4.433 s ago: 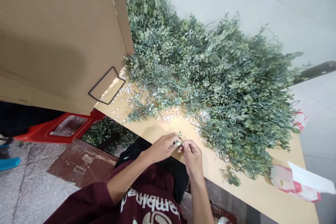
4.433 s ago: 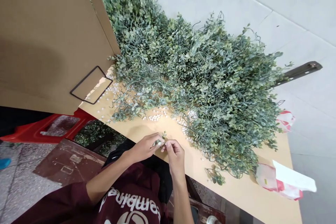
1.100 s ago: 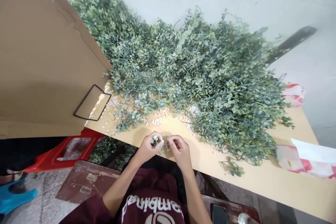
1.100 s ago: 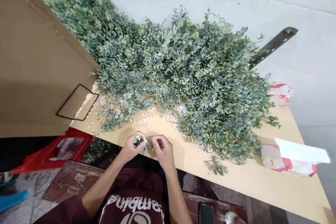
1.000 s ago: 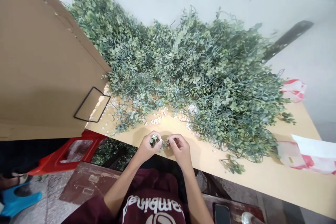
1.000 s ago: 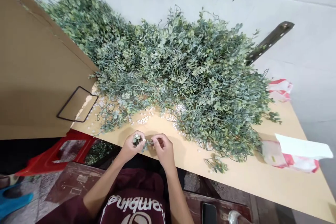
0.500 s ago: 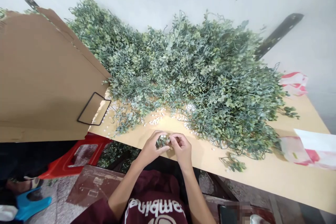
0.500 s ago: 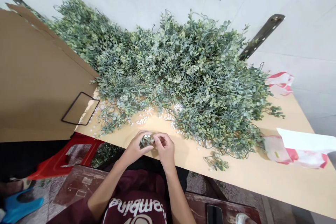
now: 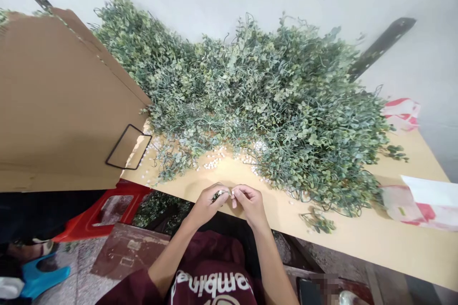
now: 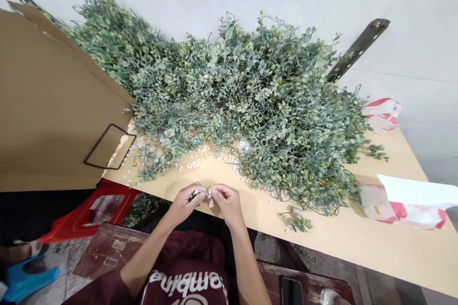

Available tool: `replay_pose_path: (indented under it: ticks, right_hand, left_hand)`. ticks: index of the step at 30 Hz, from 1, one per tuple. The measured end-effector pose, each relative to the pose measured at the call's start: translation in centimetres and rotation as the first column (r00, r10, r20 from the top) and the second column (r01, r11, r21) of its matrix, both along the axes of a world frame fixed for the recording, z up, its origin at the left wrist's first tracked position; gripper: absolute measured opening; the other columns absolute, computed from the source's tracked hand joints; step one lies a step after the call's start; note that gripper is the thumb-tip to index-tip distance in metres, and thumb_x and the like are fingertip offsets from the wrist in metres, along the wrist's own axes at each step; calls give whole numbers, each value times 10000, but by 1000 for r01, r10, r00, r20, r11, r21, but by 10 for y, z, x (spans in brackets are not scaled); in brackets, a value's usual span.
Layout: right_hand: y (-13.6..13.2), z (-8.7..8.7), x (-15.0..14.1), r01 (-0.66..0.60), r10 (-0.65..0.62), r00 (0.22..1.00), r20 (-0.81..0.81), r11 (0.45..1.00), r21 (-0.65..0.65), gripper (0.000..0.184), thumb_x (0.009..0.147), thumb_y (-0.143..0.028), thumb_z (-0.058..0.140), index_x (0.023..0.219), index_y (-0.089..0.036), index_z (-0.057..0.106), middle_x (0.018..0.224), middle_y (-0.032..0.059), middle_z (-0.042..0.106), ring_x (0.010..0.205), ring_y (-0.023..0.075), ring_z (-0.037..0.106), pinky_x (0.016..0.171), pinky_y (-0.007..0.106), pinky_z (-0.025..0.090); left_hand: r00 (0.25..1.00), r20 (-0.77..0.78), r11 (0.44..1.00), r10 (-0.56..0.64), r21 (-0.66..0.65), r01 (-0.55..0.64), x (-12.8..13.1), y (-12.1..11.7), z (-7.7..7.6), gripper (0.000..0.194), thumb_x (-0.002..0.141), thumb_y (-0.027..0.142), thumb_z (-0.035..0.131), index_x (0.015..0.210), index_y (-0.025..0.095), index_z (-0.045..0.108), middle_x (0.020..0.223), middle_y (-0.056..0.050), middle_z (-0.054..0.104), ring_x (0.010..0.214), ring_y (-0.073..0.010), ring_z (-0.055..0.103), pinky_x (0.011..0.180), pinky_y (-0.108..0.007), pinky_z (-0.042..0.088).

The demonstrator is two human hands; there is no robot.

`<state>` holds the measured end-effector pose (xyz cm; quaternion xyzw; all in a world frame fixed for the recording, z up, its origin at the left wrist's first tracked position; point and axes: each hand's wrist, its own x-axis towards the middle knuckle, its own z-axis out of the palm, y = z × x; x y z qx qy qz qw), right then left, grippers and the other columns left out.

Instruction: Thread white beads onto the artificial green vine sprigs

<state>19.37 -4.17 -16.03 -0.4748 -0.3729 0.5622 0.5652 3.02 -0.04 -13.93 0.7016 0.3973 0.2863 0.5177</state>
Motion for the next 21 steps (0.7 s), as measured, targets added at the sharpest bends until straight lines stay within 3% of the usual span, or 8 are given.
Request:
replay_pose_path:
  ticks: [21]
  right_hand:
    - [1, -7, -1, -1, -5, 994, -106, 998, -56, 235, 861, -373, 665, 754, -164, 659, 565, -17, 570, 493, 104, 483, 557, 245, 406]
  left_hand:
    - [997, -49, 993, -58, 95, 63, 2, 7, -1, 204, 949, 305, 481, 892, 156, 608, 827, -30, 613, 761, -136, 568, 744, -236, 444]
